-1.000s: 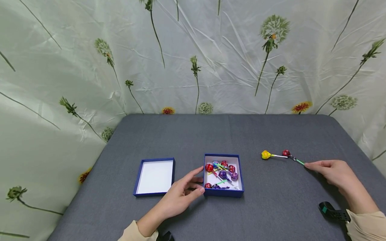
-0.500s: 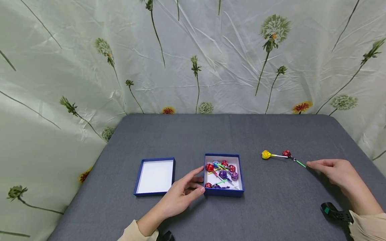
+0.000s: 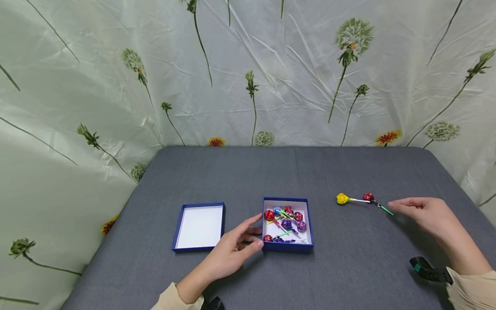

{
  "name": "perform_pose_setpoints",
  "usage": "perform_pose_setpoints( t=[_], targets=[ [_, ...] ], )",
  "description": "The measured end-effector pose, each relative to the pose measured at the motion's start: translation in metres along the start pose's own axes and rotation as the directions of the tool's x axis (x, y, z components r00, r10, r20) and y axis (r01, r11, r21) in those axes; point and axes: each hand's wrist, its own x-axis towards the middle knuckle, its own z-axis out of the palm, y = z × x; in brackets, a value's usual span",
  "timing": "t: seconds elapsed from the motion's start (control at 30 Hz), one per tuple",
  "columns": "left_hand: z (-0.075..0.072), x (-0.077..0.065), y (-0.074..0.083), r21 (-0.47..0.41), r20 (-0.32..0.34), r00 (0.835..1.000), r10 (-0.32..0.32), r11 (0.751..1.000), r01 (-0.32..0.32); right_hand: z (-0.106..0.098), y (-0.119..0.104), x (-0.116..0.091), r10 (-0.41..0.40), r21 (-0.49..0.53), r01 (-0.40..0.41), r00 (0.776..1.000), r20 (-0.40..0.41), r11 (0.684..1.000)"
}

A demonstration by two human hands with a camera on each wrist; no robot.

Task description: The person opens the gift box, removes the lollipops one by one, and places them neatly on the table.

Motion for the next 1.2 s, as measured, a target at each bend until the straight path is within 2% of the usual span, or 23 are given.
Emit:
perform_pose_setpoints(
  t=[0.23,0.47,0.73,1.0,1.2],
  targets=[
    [0.000,0.000,0.001,-0.003,0.005,1.000,-0.007,1.000,0.007,0.003,-0.026,-0.004,-0.062,-0.059,0.060,0.997,-0.036,0.996],
    [0.000,0.000,0.000,0.002,0.005,1.000,-0.007,1.000,0.007,0.014,-0.051,-0.008,-0.122,0.005,0.122,0.992,-0.019,0.993],
    [0.000,0.000,0.001,0.003,0.000,1.000,-0.004,1.000,0.004,0.027,-0.074,-0.011,-0.198,-0.006,0.198,0.980,0.012,0.980],
    [0.001,0.000,0.000,0.002,0.001,1.000,0.006,1.000,-0.006,0.036,-0.093,-0.015,-0.242,0.051,0.239,0.968,0.066,0.970],
    [0.000,0.001,0.000,-0.003,0.004,1.000,-0.005,1.000,0.005,0.040,-0.106,-0.019,-0.275,0.154,0.256,0.954,0.121,0.954]
  ],
)
